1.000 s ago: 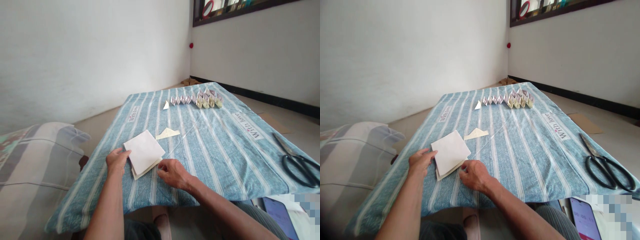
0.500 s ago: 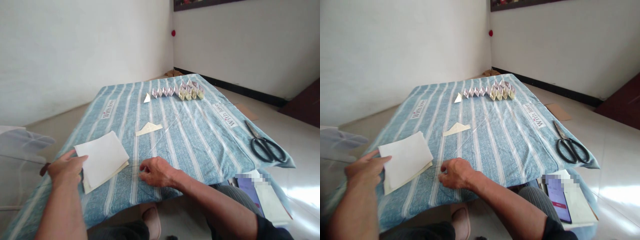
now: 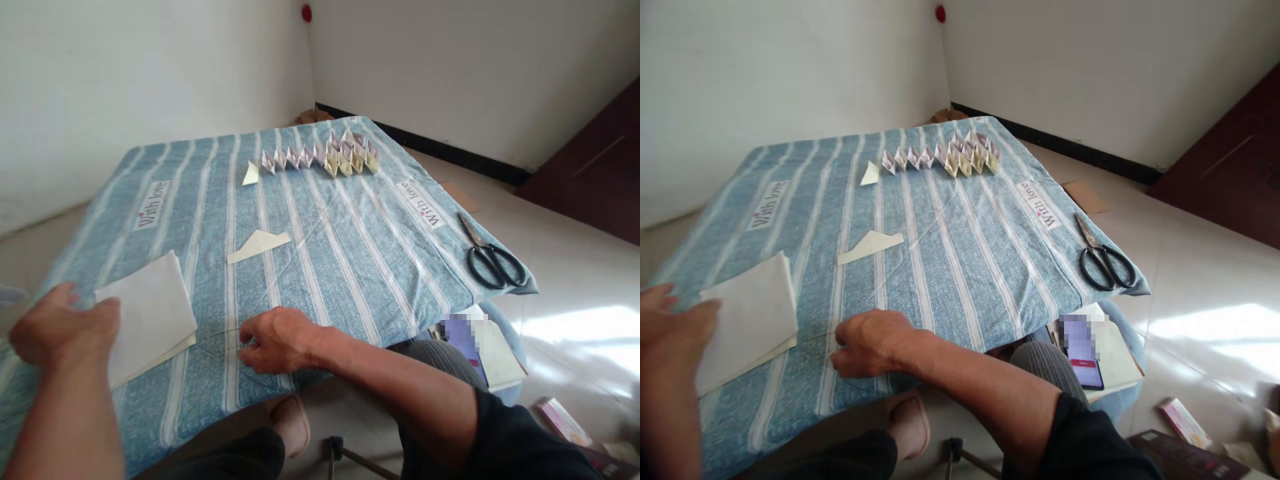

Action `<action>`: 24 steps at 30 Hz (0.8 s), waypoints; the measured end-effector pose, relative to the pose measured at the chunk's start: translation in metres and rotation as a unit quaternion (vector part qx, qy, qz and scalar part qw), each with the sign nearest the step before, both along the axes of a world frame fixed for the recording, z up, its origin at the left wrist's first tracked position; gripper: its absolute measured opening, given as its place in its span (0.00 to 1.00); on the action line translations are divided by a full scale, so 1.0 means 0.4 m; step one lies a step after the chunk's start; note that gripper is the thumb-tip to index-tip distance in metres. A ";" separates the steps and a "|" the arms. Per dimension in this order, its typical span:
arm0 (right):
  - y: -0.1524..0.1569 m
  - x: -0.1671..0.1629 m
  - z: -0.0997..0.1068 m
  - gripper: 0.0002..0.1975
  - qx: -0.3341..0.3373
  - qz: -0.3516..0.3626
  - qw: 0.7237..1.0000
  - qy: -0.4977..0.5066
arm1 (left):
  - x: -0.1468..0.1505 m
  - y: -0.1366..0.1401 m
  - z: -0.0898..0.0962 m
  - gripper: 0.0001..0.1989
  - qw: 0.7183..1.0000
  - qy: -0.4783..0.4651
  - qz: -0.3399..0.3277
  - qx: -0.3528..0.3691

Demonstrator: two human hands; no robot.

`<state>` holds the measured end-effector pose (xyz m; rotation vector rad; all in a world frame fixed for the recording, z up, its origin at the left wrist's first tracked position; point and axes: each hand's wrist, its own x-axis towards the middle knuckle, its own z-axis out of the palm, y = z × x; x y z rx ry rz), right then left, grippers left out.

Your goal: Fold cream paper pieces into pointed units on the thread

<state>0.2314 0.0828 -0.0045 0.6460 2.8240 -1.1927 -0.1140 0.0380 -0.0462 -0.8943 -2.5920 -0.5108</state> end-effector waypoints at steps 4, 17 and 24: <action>-0.002 -0.002 0.013 0.16 0.019 0.016 1.000 -0.016 | 0.222 0.085 0.059 0.28 0.989 -0.027 -0.139 -0.046; -0.007 0.022 -0.009 0.15 0.062 -0.008 0.998 -0.001 | 0.403 0.218 0.015 0.25 0.934 -0.056 -0.306 -0.173; -0.009 0.029 -0.010 0.14 0.034 -0.015 0.999 -0.001 | 0.414 0.208 0.002 0.20 0.942 -0.032 -0.296 -0.154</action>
